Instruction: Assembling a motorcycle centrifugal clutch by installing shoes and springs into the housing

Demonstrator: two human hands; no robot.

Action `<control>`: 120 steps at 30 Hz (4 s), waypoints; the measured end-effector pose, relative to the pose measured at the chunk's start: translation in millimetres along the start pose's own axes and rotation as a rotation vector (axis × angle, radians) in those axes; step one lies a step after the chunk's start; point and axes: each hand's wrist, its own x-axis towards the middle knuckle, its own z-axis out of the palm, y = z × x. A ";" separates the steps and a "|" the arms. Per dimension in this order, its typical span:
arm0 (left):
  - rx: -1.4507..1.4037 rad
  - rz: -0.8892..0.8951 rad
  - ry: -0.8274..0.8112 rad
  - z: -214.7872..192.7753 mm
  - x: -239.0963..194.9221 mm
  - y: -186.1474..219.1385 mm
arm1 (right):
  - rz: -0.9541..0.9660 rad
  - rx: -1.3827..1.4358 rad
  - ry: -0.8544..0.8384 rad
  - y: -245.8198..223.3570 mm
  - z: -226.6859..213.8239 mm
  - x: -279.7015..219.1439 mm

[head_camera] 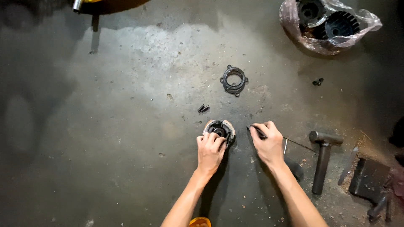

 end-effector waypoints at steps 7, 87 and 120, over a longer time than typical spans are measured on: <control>0.117 0.126 -0.045 5.6 -1.8 -5.8 | -0.105 0.117 -0.010 -49.3 -7.8 10.0; -0.093 -0.109 -0.127 -0.2 5.5 9.7 | 0.727 0.303 -0.241 8.3 -2.9 -36.7; -0.187 -0.192 -0.003 -19.6 2.8 34.3 | 0.212 0.190 -0.049 -58.2 -26.9 34.9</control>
